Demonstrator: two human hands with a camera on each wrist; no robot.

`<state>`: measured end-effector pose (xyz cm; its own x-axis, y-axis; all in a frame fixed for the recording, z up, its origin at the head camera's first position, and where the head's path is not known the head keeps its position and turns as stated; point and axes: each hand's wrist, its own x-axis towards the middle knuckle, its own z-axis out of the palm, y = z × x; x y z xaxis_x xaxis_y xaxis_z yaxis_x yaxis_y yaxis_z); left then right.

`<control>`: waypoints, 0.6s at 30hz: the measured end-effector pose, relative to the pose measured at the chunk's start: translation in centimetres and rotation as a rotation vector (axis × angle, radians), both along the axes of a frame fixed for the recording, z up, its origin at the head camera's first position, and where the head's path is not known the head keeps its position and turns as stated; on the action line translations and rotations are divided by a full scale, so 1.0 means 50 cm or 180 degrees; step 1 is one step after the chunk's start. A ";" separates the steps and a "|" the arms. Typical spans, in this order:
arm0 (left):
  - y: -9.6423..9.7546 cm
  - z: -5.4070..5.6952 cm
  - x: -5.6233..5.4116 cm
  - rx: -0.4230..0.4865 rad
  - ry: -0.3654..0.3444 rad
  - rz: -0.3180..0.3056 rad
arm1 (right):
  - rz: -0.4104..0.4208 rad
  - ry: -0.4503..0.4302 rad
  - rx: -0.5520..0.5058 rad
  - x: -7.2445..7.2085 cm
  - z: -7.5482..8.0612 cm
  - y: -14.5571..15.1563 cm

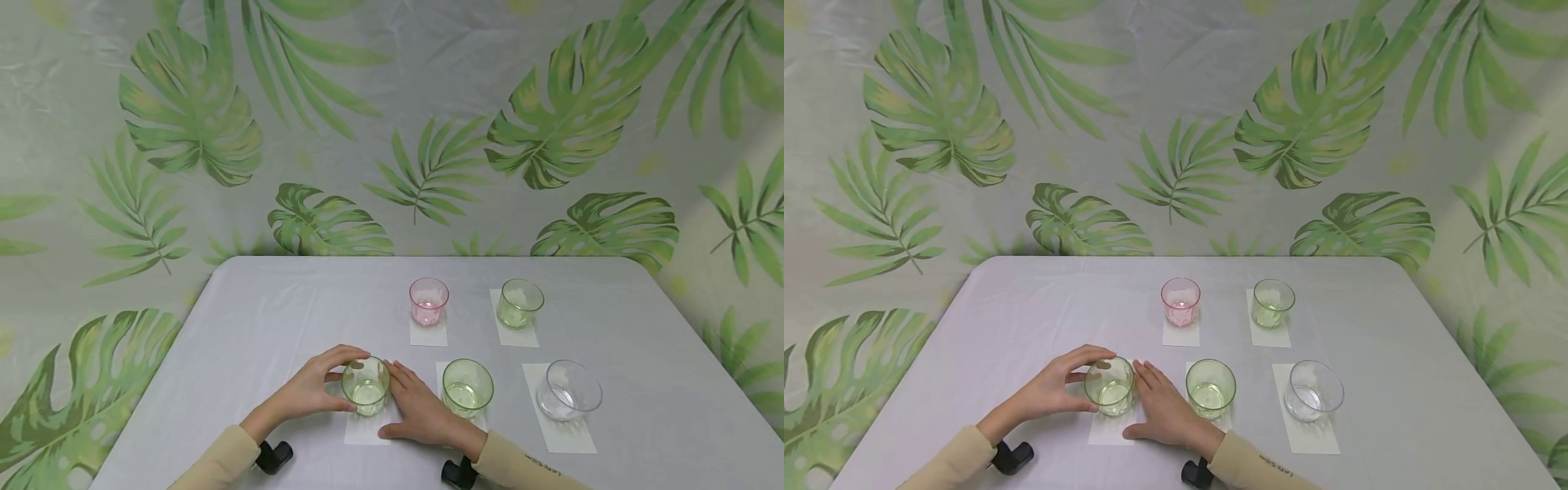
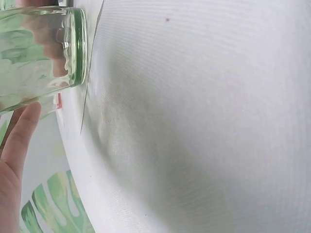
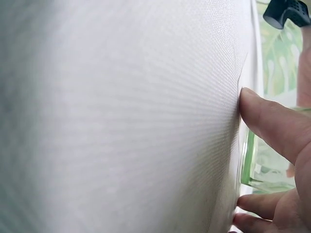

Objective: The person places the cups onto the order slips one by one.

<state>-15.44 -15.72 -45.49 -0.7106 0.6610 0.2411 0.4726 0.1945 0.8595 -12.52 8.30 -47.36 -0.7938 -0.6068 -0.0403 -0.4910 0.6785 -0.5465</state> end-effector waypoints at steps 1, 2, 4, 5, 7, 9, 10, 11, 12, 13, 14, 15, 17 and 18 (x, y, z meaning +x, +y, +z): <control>0.000 0.000 0.000 0.0007 0.0012 -0.0005 | 0.0001 0.0010 0.0000 0.000 0.000 0.000; -0.001 -0.001 0.001 0.0014 0.0027 -0.0011 | 0.0001 0.0015 0.0000 0.000 0.000 0.000; -0.001 -0.001 0.001 0.0017 0.0069 -0.0031 | -0.0001 0.0024 0.0005 0.000 -0.001 0.000; -0.001 -0.002 0.000 0.0014 0.0091 -0.0040 | 0.0000 0.0030 0.0010 0.000 -0.001 0.000; 0.000 -0.002 0.000 0.0005 0.0152 -0.0062 | -0.0004 0.0039 0.0025 0.001 -0.002 0.001; 0.001 -0.002 -0.001 -0.0019 0.0214 -0.0075 | -0.0007 0.0053 0.0022 0.002 -0.001 0.003; 0.001 -0.001 -0.001 -0.0046 0.0255 -0.0069 | -0.0006 0.0064 0.0003 0.003 0.000 0.003; 0.001 0.000 -0.001 -0.0070 0.0291 -0.0064 | -0.0010 0.0063 -0.0006 0.004 0.002 0.004; 0.001 0.001 -0.001 -0.0097 0.0324 -0.0058 | -0.0013 0.0060 -0.0027 0.005 0.003 0.005; 0.001 0.003 -0.001 -0.0128 0.0349 -0.0045 | -0.0023 0.0047 -0.0053 0.006 0.005 0.006; 0.000 0.006 -0.001 -0.0158 0.0383 -0.0031 | -0.0034 0.0033 -0.0086 0.008 0.007 0.007; 0.000 0.009 -0.001 -0.0181 0.0410 -0.0016 | -0.0049 0.0022 -0.0133 0.010 0.009 0.007; -0.002 0.018 -0.001 -0.0211 0.0451 0.0038 | -0.0092 0.0013 -0.0207 0.013 0.013 0.009; -0.003 0.025 -0.001 -0.0212 0.0469 0.0073 | -0.0111 0.0030 -0.0264 0.015 0.016 0.010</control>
